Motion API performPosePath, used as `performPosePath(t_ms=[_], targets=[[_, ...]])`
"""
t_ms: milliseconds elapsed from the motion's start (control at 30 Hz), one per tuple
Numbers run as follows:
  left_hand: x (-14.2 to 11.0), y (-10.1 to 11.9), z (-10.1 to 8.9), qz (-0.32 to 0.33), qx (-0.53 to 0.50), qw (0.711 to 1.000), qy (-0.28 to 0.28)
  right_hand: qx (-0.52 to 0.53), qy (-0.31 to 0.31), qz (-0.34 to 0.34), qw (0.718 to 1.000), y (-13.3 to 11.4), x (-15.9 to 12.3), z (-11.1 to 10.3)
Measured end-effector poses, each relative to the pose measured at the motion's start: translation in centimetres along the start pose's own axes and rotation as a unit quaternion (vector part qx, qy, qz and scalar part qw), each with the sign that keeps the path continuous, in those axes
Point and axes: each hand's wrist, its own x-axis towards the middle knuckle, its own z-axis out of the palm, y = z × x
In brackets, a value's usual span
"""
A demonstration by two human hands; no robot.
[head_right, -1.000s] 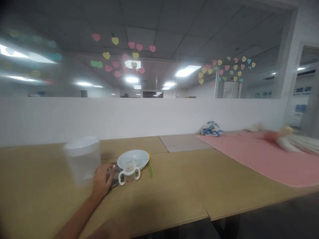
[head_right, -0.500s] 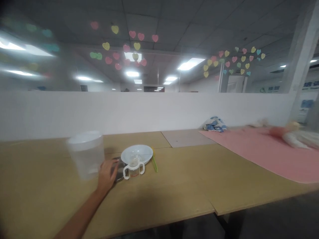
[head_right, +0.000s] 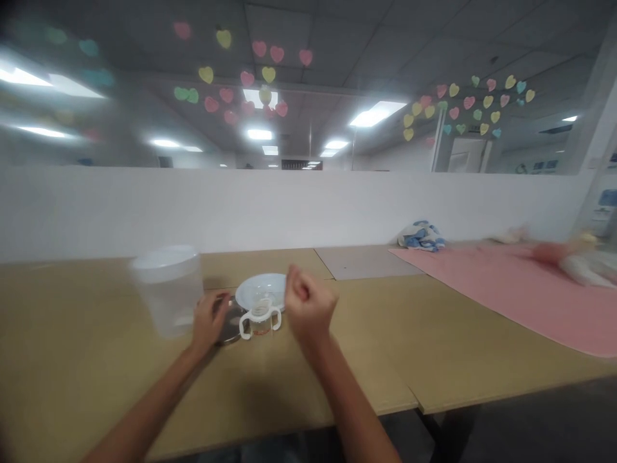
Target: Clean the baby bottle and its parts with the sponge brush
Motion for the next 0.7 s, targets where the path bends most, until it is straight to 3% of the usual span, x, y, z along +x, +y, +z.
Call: performPosePath(t_ms=[67, 100, 133, 233, 333, 367, 467, 600, 700], targets=[[2.4, 0.8, 0.7, -0.025, -0.014, 0.998, -0.049, -0.097, -0.069, 0.146, 0.982, 5.5, 0.6, 3.0], [3.8, 1.3, 1.3, -0.028, -0.008, 0.993, -0.114, -0.160, -0.147, 0.218, 0.951, 8.2, 0.2, 4.3], [5.1, 1.9, 2.0, -0.018, 0.010, 0.980, -0.199, -0.180, -0.181, 0.245, 0.935, 10.5, -0.4, 5.4], [7.9, 3.8, 4.6, 0.026, 0.010, 0.952, -0.306, -0.205, -0.263, 0.286, 0.898, 14.9, -3.5, 7.4], [8.6, 5.1, 7.2, 0.068, 0.029, 0.917, -0.392, -0.219, -0.327, 0.277, 0.876, 16.0, -6.1, 8.4], [8.4, 5.4, 7.9, 0.076, 0.041, 0.907, -0.411, -0.243, -0.377, 0.249, 0.858, 16.0, -6.7, 8.6], [7.9, 5.6, 8.9, 0.091, 0.080, 0.891, -0.437, -0.280, -0.441, 0.209, 0.827, 15.9, -7.3, 9.0], [8.1, 5.1, 8.6, 0.099, 0.113, 0.894, -0.421, -0.297, -0.415, 0.233, 0.828, 16.6, -6.8, 8.8], [8.7, 4.7, 7.7, 0.092, 0.126, 0.908, -0.389, -0.276, -0.342, 0.229, 0.869, 17.4, -6.4, 8.4]])
